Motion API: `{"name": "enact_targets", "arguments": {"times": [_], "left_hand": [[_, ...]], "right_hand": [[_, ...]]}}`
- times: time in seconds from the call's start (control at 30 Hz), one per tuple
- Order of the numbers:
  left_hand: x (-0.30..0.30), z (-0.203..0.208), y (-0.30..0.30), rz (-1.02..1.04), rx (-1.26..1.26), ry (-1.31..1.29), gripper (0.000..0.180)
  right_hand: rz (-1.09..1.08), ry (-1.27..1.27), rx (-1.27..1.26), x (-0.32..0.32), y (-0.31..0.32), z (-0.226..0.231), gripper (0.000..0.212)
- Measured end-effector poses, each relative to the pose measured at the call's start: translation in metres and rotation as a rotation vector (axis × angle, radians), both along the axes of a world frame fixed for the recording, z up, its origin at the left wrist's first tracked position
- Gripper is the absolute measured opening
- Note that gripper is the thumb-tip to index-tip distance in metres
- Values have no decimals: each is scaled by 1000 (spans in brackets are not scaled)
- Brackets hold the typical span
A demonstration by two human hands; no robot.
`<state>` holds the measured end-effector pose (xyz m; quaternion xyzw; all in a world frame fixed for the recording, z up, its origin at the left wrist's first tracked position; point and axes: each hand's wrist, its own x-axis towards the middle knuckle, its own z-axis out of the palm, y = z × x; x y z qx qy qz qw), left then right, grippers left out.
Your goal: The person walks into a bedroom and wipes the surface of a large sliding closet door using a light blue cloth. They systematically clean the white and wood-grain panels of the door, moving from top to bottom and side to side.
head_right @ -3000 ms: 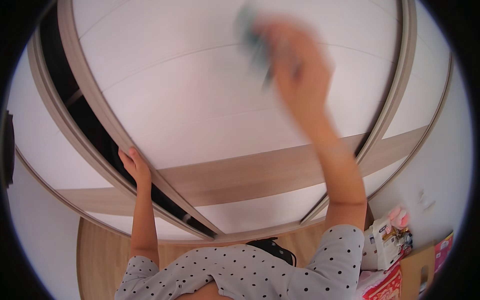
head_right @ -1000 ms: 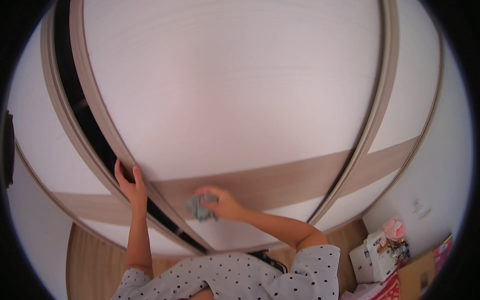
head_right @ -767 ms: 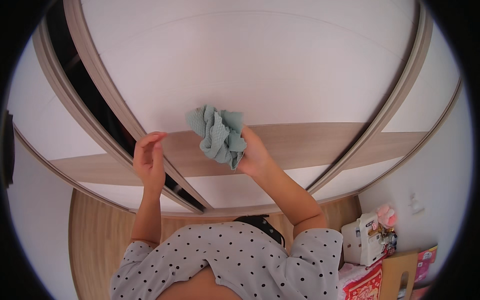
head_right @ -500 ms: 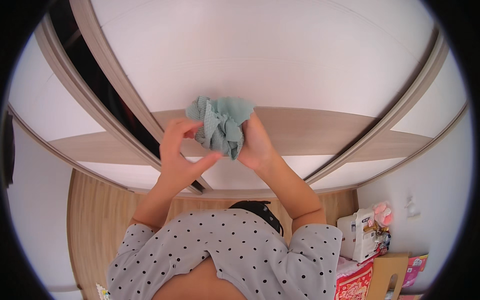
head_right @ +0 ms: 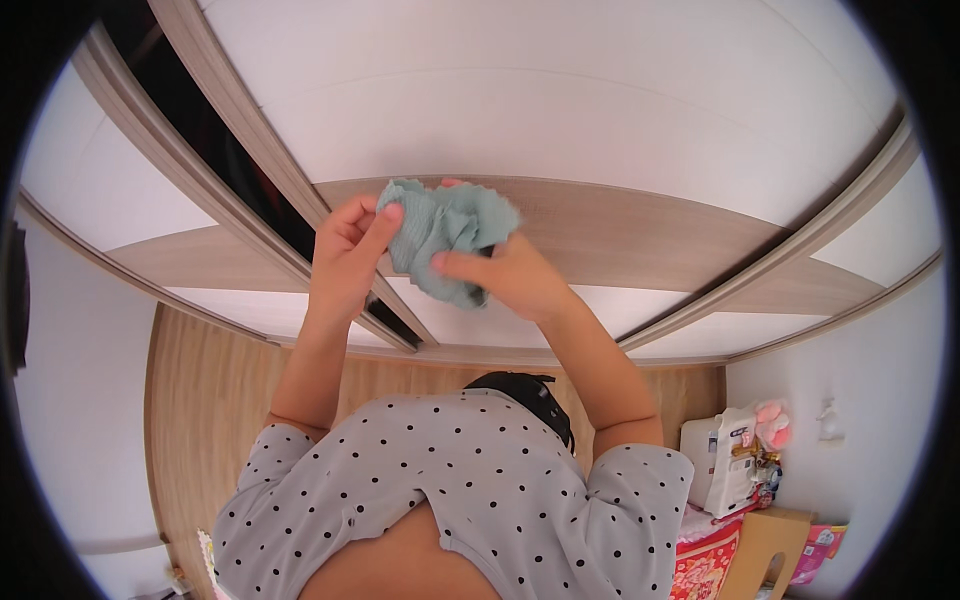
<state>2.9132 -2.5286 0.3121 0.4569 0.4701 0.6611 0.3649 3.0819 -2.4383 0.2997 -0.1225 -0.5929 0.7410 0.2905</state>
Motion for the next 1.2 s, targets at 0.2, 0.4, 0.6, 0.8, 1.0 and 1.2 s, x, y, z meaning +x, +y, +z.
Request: {"name": "enact_targets", "arguments": {"times": [0.2,0.4,0.6,0.8,1.0,1.2], "left_hand": [[2,-1,-2,121,130,-136,12],[26,-2,-18,316,365,586,16],[13,-18,-24,249,249,415,16],[22,-16,-21,153,115,302,40],[13,-32,-15,342,95,195,41],[-6,-56,-15,-100,-18,-180,18]], "right_hand": [[-45,69,-323,2,3,4,42],[-64,97,-286,3,-9,0,41],[-42,84,-133,4,-18,-2,43],[-88,-89,172,-2,-21,-20,30],[-386,-14,373,-12,-34,-26,44],[-166,-70,188,-9,-27,-29,44]]}}
